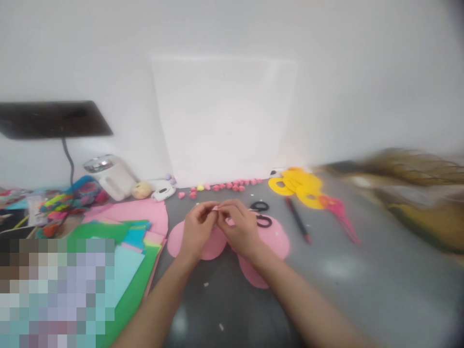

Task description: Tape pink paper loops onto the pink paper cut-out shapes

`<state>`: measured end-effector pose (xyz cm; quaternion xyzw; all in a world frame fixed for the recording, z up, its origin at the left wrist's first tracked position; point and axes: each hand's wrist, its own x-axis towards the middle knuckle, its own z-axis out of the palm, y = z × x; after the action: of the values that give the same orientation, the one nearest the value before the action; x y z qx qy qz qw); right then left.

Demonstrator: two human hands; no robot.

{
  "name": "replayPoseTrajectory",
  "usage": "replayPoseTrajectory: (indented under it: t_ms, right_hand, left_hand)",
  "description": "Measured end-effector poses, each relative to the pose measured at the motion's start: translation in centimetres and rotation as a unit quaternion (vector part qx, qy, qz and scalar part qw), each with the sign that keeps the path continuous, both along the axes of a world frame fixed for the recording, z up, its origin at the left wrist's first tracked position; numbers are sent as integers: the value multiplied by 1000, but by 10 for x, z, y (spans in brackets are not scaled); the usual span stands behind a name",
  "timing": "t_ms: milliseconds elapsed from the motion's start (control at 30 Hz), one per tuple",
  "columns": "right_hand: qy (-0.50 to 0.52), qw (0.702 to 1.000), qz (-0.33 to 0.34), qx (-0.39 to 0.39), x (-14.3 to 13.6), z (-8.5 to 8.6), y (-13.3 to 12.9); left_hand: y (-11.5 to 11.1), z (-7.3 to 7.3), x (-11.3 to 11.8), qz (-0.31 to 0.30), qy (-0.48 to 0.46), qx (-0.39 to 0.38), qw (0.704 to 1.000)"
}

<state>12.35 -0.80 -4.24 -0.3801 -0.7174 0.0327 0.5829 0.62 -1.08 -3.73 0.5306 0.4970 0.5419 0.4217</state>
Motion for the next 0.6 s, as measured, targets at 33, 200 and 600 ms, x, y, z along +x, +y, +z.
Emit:
replayPoseTrajectory:
  t_ms: [33, 200, 600]
  right_hand:
    - [12, 1000, -3, -4, 0, 2, 0]
    - [87, 993, 3, -84, 2, 13, -2]
    - [107, 981, 44, -153, 5, 14, 0]
  left_hand:
    - [0, 0, 0, 2, -5, 1, 1000]
    - [-1, 3, 1, 3, -27, 1, 1000]
    - [-2, 5, 1, 37, -1, 19, 999]
